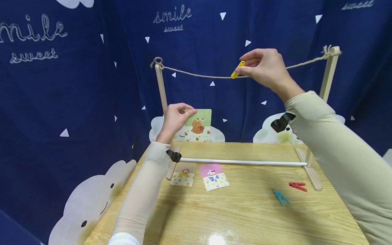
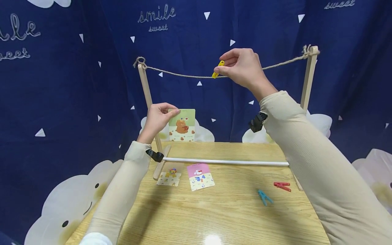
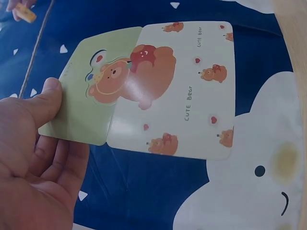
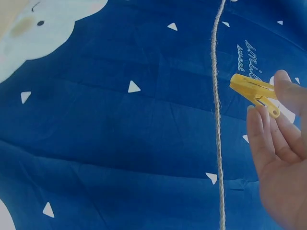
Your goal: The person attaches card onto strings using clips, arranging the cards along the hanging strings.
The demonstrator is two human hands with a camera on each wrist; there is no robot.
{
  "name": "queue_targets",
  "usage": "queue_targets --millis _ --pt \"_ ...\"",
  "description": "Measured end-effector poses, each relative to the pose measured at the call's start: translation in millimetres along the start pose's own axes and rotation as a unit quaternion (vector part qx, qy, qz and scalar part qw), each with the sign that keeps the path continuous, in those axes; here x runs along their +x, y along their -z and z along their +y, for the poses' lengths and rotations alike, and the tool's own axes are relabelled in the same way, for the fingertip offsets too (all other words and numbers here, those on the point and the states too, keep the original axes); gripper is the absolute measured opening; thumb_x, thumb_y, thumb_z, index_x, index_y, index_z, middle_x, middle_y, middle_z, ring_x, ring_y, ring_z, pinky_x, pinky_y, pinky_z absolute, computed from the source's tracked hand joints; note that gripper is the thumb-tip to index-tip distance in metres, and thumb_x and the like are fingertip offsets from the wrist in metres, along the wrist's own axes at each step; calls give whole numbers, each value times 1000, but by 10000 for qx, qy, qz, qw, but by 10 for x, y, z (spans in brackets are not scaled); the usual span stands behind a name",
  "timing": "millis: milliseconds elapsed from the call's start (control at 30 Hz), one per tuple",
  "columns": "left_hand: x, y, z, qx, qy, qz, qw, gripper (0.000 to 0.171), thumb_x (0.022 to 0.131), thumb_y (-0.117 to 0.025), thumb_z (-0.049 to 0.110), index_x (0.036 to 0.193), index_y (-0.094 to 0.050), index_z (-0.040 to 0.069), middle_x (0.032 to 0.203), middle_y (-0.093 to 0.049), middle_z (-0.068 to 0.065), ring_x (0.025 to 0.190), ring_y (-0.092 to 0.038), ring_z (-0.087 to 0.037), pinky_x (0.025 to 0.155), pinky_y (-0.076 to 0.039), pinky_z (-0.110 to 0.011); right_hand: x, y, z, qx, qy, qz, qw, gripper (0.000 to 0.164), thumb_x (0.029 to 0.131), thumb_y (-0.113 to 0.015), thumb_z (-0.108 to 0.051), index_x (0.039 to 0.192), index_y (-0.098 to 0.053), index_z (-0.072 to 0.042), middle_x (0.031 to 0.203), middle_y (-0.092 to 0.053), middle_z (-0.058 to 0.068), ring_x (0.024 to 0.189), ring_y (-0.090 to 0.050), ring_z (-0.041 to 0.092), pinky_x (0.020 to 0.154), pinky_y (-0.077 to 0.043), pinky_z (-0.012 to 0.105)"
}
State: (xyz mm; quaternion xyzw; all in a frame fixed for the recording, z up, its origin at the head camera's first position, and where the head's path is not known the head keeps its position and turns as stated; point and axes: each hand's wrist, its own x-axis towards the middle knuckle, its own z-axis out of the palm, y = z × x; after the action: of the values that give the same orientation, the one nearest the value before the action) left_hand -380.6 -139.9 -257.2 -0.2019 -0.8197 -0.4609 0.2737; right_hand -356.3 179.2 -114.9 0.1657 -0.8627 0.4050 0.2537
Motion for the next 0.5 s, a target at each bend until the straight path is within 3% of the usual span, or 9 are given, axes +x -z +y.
queue_targets --millis 500 --pt "186 -38 59 -182 133 -15 9997 17 89 -84 32 92 -80 16 83 -74 1 65 -53 -16 54 -39 -29 217 -245 -181 -370 102 40 9993 45 94 -75 -44 126 -73 -13 114 -73 3 93 -69 11 79 -55 19"
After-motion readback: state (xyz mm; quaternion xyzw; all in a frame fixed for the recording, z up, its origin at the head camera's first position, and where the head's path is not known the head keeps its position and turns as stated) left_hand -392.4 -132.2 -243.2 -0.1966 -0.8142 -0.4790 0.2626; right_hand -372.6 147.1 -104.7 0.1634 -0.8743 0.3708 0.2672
